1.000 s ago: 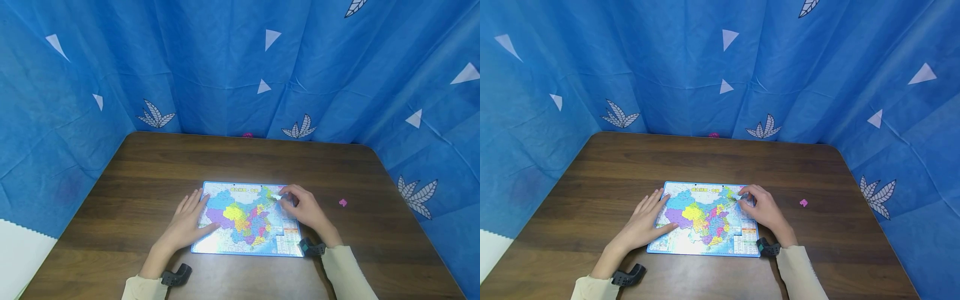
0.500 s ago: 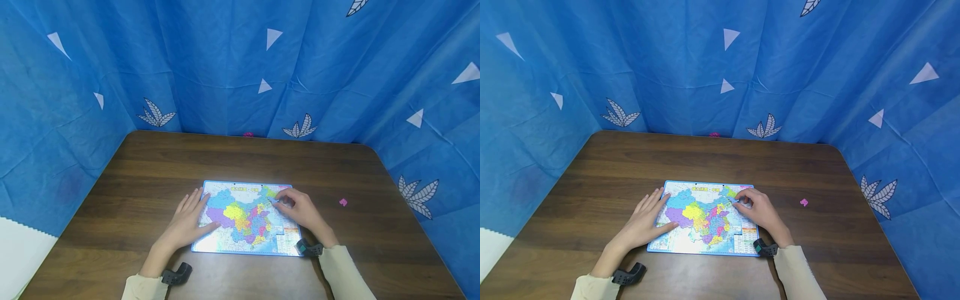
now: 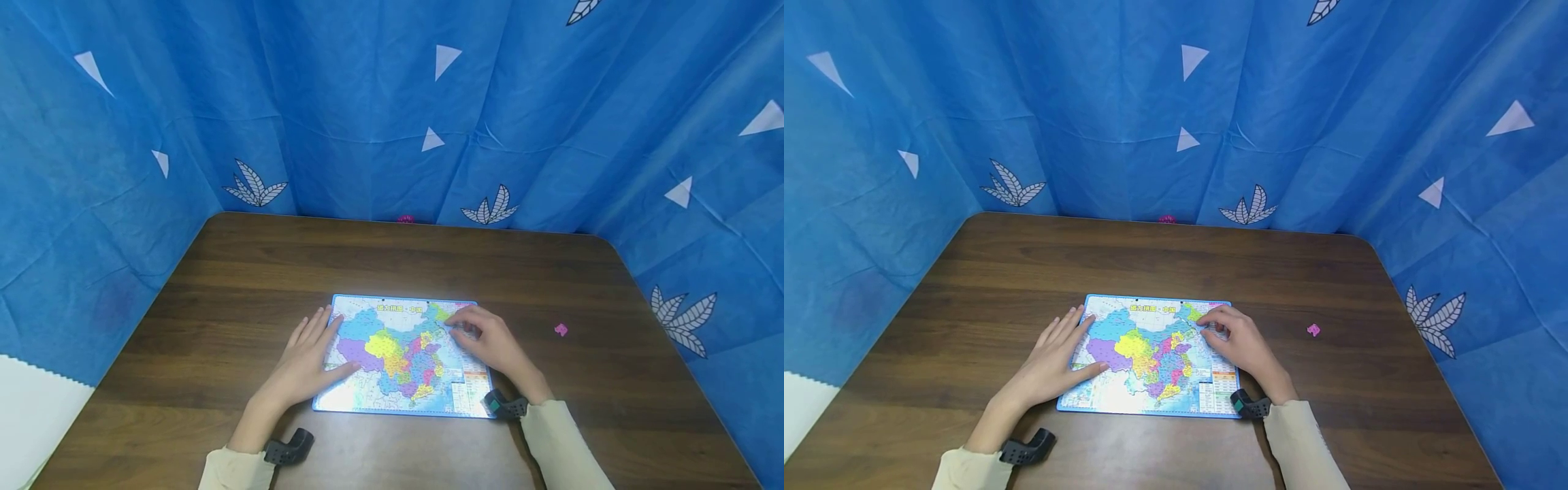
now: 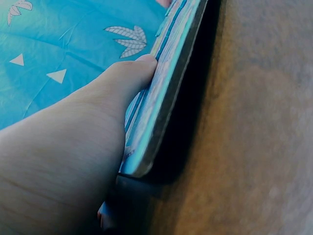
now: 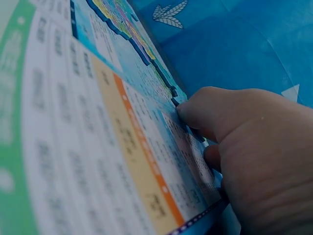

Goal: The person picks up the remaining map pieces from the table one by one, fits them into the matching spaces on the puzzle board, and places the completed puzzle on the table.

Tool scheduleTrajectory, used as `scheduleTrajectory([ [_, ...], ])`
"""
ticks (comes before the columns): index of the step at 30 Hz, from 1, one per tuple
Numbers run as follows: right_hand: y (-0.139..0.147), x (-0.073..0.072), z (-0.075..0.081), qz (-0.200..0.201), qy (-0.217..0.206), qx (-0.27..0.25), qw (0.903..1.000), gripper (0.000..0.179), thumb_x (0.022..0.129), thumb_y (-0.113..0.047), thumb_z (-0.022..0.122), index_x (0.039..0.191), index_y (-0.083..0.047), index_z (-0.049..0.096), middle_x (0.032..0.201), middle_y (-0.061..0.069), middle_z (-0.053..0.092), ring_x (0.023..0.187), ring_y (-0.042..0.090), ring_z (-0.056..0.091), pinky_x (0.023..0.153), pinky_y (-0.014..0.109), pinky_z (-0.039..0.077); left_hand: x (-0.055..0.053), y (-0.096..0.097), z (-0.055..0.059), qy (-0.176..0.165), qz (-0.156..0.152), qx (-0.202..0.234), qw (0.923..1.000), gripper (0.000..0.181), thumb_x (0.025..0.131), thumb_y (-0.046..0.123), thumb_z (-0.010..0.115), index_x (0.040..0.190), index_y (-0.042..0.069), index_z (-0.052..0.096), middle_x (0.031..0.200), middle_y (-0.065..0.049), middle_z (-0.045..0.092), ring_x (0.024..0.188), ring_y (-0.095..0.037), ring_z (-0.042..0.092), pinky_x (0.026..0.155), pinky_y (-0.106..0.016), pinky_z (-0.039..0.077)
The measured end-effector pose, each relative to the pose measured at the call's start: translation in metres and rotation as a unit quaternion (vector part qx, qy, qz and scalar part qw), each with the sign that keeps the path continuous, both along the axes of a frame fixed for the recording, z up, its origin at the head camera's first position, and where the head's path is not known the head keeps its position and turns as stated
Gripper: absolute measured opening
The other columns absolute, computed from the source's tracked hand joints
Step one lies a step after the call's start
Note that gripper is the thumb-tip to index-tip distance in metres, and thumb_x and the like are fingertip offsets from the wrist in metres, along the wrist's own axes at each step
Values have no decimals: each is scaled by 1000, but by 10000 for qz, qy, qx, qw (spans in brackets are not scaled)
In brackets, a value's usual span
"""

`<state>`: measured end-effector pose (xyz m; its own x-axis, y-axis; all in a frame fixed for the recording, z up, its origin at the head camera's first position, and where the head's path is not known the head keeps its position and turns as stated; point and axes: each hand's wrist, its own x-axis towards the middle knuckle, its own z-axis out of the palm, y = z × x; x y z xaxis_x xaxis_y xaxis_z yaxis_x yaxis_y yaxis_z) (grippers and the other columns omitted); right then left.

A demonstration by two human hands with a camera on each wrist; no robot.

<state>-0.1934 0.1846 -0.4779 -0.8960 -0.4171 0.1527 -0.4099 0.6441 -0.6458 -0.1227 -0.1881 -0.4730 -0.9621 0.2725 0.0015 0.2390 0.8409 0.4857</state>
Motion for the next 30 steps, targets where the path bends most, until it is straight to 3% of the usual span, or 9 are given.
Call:
scheduleTrajectory([
  [6,0,0,-1,86,-92,125,9998,28,94,-17,76,121,-23,77,120,-3,67,98,11,62,76,23,56,0,0,-1,49,-12,5,10000,97,88,62,68,160,6,36,170,-17,22,159,-37,17,126,-61,10],
  [30,-1,1,1,163,49,166,9997,29,94,-20,77,122,-25,78,115,-6,64,95,9,57,71,22,52,-2,-1,0,-59,-27,44,10000,98,88,64,67,161,7,34,171,-15,18,160,-36,14,127,-60,7],
])
